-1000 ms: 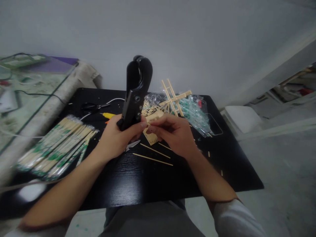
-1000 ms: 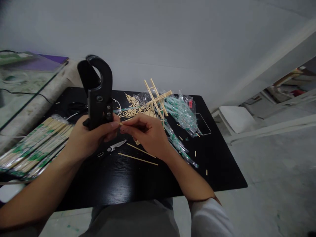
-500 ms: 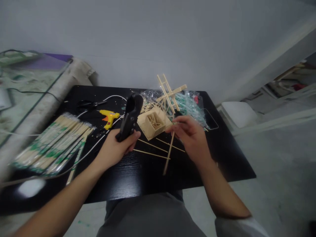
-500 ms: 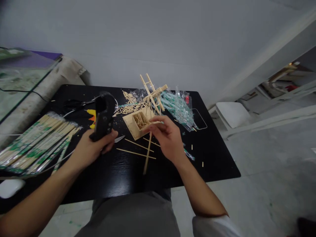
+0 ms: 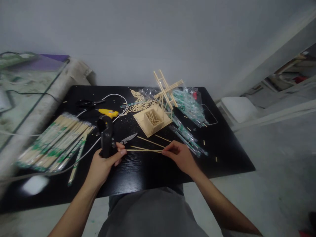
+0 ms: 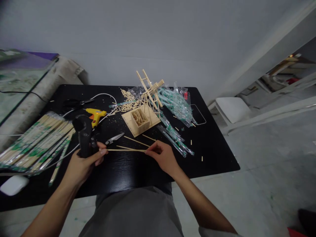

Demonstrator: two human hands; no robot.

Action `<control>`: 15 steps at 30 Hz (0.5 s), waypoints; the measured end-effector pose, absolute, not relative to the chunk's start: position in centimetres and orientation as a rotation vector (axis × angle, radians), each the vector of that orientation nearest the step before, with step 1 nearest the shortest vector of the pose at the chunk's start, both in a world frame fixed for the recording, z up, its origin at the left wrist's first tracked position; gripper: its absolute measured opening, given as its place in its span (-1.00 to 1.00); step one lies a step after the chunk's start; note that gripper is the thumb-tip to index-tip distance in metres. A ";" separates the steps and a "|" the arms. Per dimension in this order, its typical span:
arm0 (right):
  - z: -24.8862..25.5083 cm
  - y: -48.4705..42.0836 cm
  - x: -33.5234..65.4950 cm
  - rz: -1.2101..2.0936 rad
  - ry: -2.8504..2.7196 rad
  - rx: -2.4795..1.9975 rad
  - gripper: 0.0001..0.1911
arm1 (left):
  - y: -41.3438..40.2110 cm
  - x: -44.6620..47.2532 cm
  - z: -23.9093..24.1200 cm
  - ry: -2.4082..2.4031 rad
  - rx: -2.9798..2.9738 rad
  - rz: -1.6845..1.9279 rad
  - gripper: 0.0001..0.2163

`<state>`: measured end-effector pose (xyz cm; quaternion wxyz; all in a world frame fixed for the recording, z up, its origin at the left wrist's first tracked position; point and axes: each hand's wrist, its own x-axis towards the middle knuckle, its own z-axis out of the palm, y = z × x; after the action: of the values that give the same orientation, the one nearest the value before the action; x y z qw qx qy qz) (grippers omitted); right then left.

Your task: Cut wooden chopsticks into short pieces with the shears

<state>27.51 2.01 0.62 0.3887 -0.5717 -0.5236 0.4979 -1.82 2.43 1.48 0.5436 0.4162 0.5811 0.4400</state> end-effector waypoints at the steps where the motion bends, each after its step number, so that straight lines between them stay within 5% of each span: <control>1: 0.7 2.1 27.4 1.251 -1.443 -1.472 -0.79 | 2.4 -2.1 1.4 1.368 0.982 1.061 -0.76; 5: 0.6 3.1 26.6 1.069 -1.802 -1.473 -0.88 | 2.7 -3.0 1.1 1.408 1.031 1.122 -0.78; 15: -1.6 5.4 24.6 0.539 -2.393 -1.654 -0.64 | 3.6 -4.4 2.3 1.680 1.165 1.027 -0.73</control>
<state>24.57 5.37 -1.61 0.0916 -0.5568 -0.8054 0.1813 -4.39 3.61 2.25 0.4140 0.4635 0.6686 0.4085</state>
